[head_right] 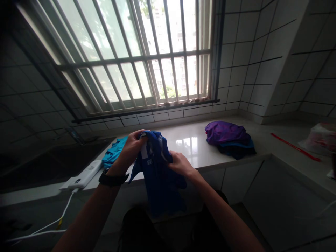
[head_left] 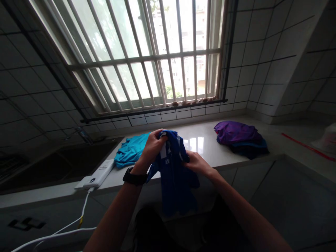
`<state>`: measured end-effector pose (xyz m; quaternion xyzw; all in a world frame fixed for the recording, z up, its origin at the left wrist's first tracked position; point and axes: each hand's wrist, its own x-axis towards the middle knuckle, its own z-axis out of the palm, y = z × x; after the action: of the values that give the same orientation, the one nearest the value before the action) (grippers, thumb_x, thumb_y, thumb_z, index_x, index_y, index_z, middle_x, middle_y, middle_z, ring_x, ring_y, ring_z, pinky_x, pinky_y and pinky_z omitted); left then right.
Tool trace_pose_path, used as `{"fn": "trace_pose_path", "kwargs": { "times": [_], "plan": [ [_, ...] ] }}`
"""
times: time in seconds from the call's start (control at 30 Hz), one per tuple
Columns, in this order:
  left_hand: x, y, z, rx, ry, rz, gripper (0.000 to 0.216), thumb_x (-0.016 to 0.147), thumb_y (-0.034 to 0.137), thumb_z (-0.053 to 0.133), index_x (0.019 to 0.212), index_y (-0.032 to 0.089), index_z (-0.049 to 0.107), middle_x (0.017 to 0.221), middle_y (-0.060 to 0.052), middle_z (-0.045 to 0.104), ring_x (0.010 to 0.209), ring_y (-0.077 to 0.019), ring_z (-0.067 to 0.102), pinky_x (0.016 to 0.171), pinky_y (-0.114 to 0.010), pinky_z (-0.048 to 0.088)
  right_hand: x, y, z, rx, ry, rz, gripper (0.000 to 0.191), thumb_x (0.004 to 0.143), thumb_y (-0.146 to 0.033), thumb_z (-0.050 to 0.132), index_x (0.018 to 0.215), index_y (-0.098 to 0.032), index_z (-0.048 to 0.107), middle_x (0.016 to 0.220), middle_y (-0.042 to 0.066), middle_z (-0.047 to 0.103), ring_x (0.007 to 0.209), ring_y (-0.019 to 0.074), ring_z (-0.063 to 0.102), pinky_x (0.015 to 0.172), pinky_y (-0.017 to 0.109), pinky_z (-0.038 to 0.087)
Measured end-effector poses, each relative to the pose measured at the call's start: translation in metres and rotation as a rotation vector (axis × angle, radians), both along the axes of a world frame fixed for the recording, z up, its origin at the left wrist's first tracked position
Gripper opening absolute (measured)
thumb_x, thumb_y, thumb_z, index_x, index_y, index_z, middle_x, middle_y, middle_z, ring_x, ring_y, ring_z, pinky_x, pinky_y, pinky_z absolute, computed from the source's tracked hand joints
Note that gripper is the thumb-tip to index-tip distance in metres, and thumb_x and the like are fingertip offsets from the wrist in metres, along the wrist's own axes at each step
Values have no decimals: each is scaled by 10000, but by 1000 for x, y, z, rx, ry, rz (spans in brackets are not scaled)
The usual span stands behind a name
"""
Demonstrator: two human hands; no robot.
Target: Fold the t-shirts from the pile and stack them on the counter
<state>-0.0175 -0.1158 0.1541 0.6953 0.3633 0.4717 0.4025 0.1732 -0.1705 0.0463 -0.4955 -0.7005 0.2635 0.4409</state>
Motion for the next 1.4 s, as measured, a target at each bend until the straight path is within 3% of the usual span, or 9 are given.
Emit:
{"fn": "trace_pose_path", "kwargs": {
  "times": [0.17,0.3,0.47,0.63,0.73,0.87,1.07,1.2,1.4],
  "plan": [
    [-25,28,0,-10,14,-59,410,529,224,796,838,196,527,797,53,543,671,-103,561,605,-211,455,23,20,2,186,-16,-407,203,882,-151,591,999,-208,746,991,68,744,936,222,688,886,345,525],
    [-45,41,-4,-96,196,-148,665,458,168,847,1062,205,570,824,56,572,686,-132,606,603,-240,496,45,25,17,192,10,-229,212,895,-173,610,979,-215,801,1037,71,762,988,223,699,950,356,522],
    [-52,31,-3,-185,362,-208,717,549,346,920,1191,210,630,865,-5,684,765,-219,702,610,-299,558,60,25,28,140,141,-128,195,906,-283,652,991,-240,822,1061,41,776,1010,219,699,957,345,517],
    [-46,25,-3,-136,436,-126,481,554,410,879,931,150,733,760,-30,710,708,-212,684,579,-269,511,62,26,41,1,154,-88,277,928,-397,616,982,-199,803,988,40,784,953,218,694,918,337,518],
    [-44,26,-5,-68,513,-87,343,538,421,837,689,161,673,621,11,628,589,-158,587,516,-233,419,63,22,51,-45,-35,-82,327,854,-471,730,982,-176,784,931,40,768,869,208,685,782,278,512],
    [-44,27,-5,84,467,96,305,633,452,734,664,187,587,574,43,544,558,-130,510,511,-224,351,62,20,57,-53,-342,-25,245,825,-402,801,939,-186,800,863,21,733,802,192,682,703,250,488],
    [-44,32,7,379,709,458,148,731,341,664,709,209,602,750,-30,662,728,-192,615,662,-272,430,60,28,60,353,-397,-597,300,1003,-267,587,1222,-251,791,1202,83,724,1098,232,679,986,325,492],
    [-41,48,9,372,963,558,101,758,190,576,826,222,642,809,-54,689,806,-229,648,687,-292,414,69,47,70,104,-495,-678,300,1018,-338,576,1200,-265,802,1130,96,774,1077,271,706,957,349,521],
    [-48,88,-4,242,1217,350,104,763,261,618,848,211,650,831,-43,702,828,-232,664,672,-276,420,83,89,41,-205,-293,-856,374,1014,-242,526,1324,-226,734,1191,132,772,1108,265,722,940,327,537]
  ]
}}
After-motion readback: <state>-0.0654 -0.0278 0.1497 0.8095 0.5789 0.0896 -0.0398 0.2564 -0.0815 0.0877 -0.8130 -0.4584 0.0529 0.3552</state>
